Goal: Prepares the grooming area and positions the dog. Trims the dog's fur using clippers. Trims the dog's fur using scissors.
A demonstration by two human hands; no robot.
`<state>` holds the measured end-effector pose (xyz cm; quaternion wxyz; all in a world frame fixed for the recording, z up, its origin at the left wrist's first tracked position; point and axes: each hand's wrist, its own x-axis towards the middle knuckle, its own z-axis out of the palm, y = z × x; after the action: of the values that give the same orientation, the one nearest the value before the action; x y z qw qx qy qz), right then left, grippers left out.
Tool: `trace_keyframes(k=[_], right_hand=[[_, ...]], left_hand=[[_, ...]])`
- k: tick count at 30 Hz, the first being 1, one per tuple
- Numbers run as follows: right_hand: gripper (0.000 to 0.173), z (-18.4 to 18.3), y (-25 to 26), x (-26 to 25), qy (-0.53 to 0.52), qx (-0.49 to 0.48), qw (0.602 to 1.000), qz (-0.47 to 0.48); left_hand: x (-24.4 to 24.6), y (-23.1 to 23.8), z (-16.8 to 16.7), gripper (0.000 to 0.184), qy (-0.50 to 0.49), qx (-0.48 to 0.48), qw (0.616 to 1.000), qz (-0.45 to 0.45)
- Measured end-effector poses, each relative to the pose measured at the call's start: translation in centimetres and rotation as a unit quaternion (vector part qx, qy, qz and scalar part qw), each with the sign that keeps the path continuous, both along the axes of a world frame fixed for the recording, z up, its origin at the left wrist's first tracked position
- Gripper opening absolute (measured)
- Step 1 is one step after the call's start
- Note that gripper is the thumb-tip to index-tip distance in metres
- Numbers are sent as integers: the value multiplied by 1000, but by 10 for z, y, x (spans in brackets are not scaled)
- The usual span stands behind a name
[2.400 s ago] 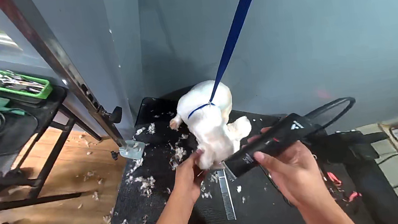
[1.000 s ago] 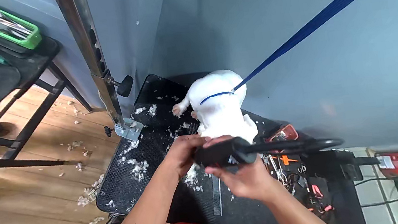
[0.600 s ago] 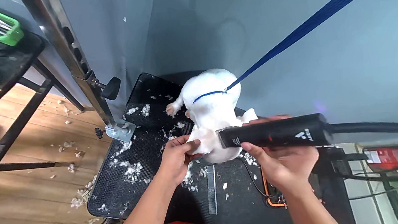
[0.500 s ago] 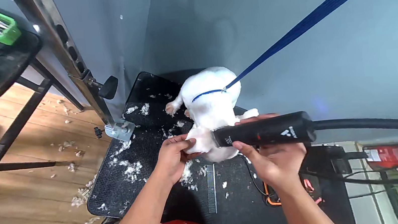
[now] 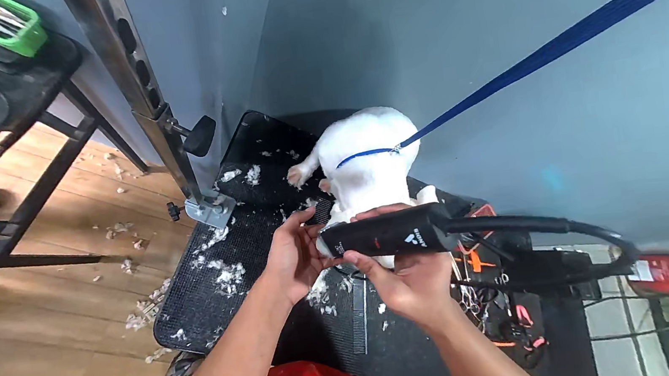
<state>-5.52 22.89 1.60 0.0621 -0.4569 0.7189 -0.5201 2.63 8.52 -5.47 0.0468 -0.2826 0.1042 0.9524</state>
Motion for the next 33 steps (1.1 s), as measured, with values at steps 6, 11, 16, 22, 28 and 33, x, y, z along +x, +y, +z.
trace_keyframes(k=[6, 11, 16, 22, 28, 33], right_hand=[[59, 34, 23, -9, -112, 55, 983, 138], [62, 59, 37, -25, -14, -3, 1000, -12], [63, 72, 23, -40, 37, 59, 995, -73], [64, 68, 6, -42, 35, 135, 988, -60], [59, 60, -7, -39, 97, 238, 962, -94], [61, 45, -15, -37, 46, 264, 960, -76]], left_hand=[[-5, 4, -7, 30, 64, -91, 993, -33], [-15, 25, 1, 14, -19, -193, 981, 16], [-8, 35, -10, 9, -16, -123, 992, 38], [-4, 34, -27, 24, 41, -112, 988, -96], [-1, 34, -42, 44, 125, -147, 976, -99], [3, 36, -48, 46, 139, -148, 977, -72]])
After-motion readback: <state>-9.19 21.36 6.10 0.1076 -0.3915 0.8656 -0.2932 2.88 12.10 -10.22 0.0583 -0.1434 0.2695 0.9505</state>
